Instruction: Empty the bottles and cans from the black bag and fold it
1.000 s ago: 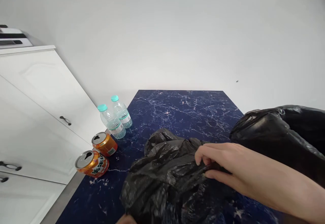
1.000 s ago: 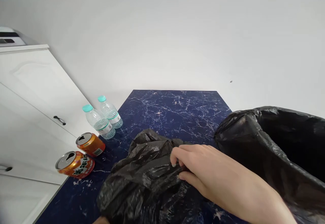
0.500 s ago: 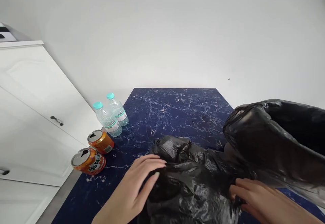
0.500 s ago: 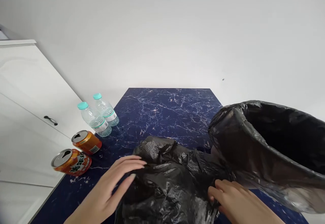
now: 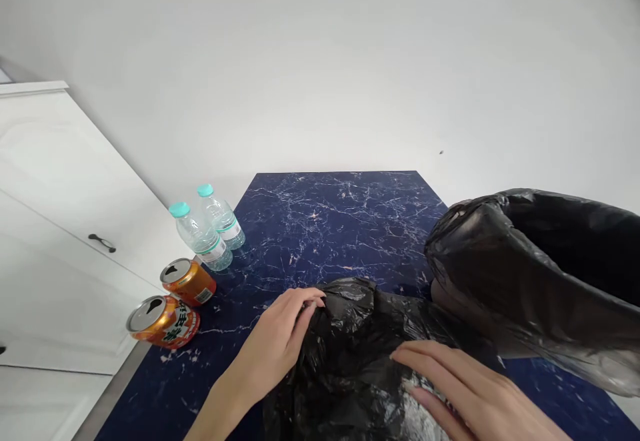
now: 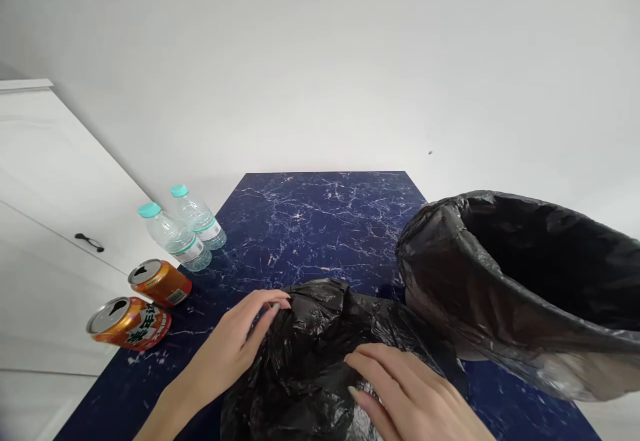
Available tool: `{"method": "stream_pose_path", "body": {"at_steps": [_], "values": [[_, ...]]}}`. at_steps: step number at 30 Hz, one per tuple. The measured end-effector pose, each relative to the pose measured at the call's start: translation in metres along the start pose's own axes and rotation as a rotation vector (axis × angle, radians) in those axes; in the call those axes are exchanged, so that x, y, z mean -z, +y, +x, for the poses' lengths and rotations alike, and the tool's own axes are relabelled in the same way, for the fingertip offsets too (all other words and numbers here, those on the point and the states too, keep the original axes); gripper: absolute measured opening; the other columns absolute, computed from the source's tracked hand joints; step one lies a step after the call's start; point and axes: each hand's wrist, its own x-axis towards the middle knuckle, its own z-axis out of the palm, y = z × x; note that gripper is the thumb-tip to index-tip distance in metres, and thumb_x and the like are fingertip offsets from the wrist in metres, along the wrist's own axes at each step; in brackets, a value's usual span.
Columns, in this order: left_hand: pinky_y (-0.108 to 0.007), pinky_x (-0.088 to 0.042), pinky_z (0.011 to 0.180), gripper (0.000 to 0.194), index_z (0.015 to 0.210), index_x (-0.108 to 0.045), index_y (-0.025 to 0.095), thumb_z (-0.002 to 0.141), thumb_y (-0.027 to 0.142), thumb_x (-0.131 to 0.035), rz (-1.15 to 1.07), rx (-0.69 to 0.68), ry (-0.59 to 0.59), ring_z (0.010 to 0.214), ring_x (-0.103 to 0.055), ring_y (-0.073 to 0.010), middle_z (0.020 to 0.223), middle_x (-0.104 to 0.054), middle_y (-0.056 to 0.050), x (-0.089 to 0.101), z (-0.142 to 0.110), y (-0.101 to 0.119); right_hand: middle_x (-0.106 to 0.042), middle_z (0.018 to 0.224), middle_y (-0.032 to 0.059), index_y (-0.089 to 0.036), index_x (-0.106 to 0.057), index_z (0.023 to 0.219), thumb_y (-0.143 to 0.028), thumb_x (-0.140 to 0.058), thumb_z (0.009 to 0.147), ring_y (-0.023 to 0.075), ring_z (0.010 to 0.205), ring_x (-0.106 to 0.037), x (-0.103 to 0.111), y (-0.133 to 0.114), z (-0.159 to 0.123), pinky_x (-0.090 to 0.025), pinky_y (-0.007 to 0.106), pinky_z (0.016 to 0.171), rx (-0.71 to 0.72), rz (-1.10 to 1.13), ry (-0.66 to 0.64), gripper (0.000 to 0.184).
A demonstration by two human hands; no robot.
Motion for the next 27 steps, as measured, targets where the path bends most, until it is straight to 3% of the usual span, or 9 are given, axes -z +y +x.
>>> {"method": "stream_pose_path", "body": {"at_steps": [3,5,8,11,14,17,21,23,27], "values": [[-0.050,-0.051,0.120,0.042,0.153,-0.052,0.034,0.114,0.048,-0.047,0.184,-0.008,-0.161,0.147,-0.058,-0.0283,0.156,-0.063,-0.005,-0.014,0.004,-0.024,-0.063,0.155,0.0108,-0.023,-0.061,0.157,-0.061,-0.034,0.112,0.0360,0.135,-0.068,-0.020,-0.010,0.020,-0.064,0.050,0.104,-0.199,0.009,-0.251,0.065],[-0.058,-0.044,0.126,0.061,0.162,-0.044,0.032,0.108,0.058,-0.055,0.298,-0.020,-0.208,0.159,-0.044,-0.0339,0.168,-0.051,-0.008,-0.023,0.001,-0.045,-0.043,0.170,0.0123,-0.020,-0.046,0.166,-0.072,-0.036,0.107,0.0423,0.154,-0.046,-0.034,-0.010,0.026,-0.047,0.062,0.120,-0.304,0.039,-0.394,0.080],[-0.064,-0.036,0.130,0.073,0.170,-0.032,0.031,0.107,0.059,-0.056,0.433,0.004,-0.161,0.165,-0.030,-0.0367,0.176,-0.039,-0.009,-0.027,-0.009,-0.079,-0.005,0.180,0.0049,-0.026,-0.015,0.175,-0.079,-0.055,0.097,0.0405,0.166,-0.004,-0.050,0.000,0.025,-0.020,0.063,0.133,-0.363,0.129,-0.512,0.102],[-0.065,-0.038,0.128,0.075,0.173,-0.023,0.029,0.110,0.054,-0.053,0.542,0.023,-0.047,0.165,-0.030,-0.0398,0.175,-0.040,-0.012,-0.016,-0.020,-0.100,0.014,0.179,0.0007,-0.031,0.004,0.173,-0.078,-0.072,0.085,0.0370,0.164,0.017,-0.063,0.019,0.023,-0.009,0.060,0.135,-0.373,0.169,-0.501,0.126],[-0.067,-0.042,0.125,0.068,0.171,-0.031,0.024,0.110,0.046,-0.051,0.620,0.026,0.071,0.159,-0.040,-0.0437,0.167,-0.051,-0.016,0.002,-0.024,-0.092,0.016,0.180,-0.0007,-0.036,0.005,0.173,-0.079,-0.070,0.087,0.0365,0.165,0.015,-0.067,0.032,0.026,-0.013,0.059,0.136,-0.371,0.213,-0.474,0.122],[-0.057,-0.048,0.124,0.055,0.164,-0.043,0.026,0.112,0.042,-0.050,0.552,-0.046,0.122,0.154,-0.050,-0.0348,0.162,-0.058,-0.011,0.010,-0.017,-0.059,0.005,0.182,-0.0031,-0.039,-0.006,0.175,-0.072,-0.051,0.104,0.0342,0.168,0.002,-0.060,0.028,0.032,-0.024,0.057,0.135,-0.325,0.263,-0.389,0.089],[-0.053,-0.043,0.130,0.048,0.162,-0.047,0.034,0.115,0.039,-0.047,0.439,-0.166,-0.077,0.161,-0.042,-0.0271,0.168,-0.052,-0.003,-0.002,-0.001,-0.032,-0.016,0.181,-0.0029,-0.037,-0.027,0.173,-0.061,-0.033,0.113,0.0314,0.168,-0.015,-0.050,0.000,0.043,-0.030,0.056,0.133,-0.214,0.253,-0.256,0.065],[-0.062,-0.035,0.132,0.061,0.168,-0.038,0.033,0.112,0.051,-0.052,0.440,-0.167,-0.165,0.167,-0.027,-0.0327,0.176,-0.040,-0.005,-0.012,0.004,-0.038,-0.015,0.182,-0.0027,-0.038,-0.025,0.174,-0.062,-0.034,0.113,0.0327,0.168,-0.013,-0.055,-0.010,0.048,-0.032,0.059,0.132,-0.186,0.239,-0.212,0.066],[-0.078,-0.023,0.128,0.114,0.176,-0.014,0.028,0.090,0.080,-0.067,0.452,-0.089,-0.234,0.167,-0.007,-0.0480,0.183,-0.013,-0.016,-0.024,-0.002,-0.069,0.004,0.183,-0.0008,-0.041,-0.006,0.175,-0.067,-0.035,0.110,0.0385,0.167,0.006,-0.080,-0.003,0.059,-0.028,0.073,0.127,-0.249,0.178,-0.107,0.076]]}}
